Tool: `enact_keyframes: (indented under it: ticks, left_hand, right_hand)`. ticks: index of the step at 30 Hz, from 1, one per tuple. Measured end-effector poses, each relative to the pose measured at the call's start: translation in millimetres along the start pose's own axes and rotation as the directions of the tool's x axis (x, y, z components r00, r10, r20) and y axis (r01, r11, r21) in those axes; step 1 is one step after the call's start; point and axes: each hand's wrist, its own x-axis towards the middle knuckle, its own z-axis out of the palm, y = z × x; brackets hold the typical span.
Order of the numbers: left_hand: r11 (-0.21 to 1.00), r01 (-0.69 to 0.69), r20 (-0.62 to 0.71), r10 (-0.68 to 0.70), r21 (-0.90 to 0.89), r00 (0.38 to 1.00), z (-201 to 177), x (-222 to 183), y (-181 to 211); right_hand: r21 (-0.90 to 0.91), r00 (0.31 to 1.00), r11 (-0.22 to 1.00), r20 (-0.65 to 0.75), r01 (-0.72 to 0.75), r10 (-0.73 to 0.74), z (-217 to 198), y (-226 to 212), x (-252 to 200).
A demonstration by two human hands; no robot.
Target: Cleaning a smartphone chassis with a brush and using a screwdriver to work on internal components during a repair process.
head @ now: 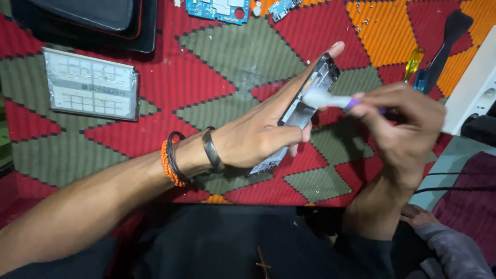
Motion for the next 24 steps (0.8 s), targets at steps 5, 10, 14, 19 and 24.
enact_keyframes:
  ticks: [5,10,14,19,24]
  left_hand:
    - [0.992,0.126,-0.015,-0.126,-0.017,0.992,1.9,0.3,9.5]
    - [0.987,-0.113,0.027,0.111,0.113,0.993,-1.0,-1.5,-14.1]
    - [0.945,-0.221,0.061,0.213,0.242,0.975,-1.1,1.7,-17.7]
    - [0.929,0.075,0.021,-0.088,0.362,0.996,-0.1,6.9,15.5]
    - [0.795,-0.035,0.075,-0.013,0.606,0.997,3.7,7.2,50.1]
  right_hand:
    - [0.007,0.997,0.997,-0.02,-0.071,0.071,-2.4,9.0,-6.0]
    - [-0.068,0.949,0.996,-0.312,-0.06,0.036,-11.7,17.3,-15.7]
    - [-0.216,0.819,0.952,-0.571,-0.215,0.055,-27.1,30.9,-13.1]
    - [-0.561,0.871,0.804,-0.477,-0.196,-0.121,-53.3,43.6,-20.1]
    - [-0.54,0.881,0.797,-0.472,-0.27,-0.021,-62.9,71.6,-35.1]
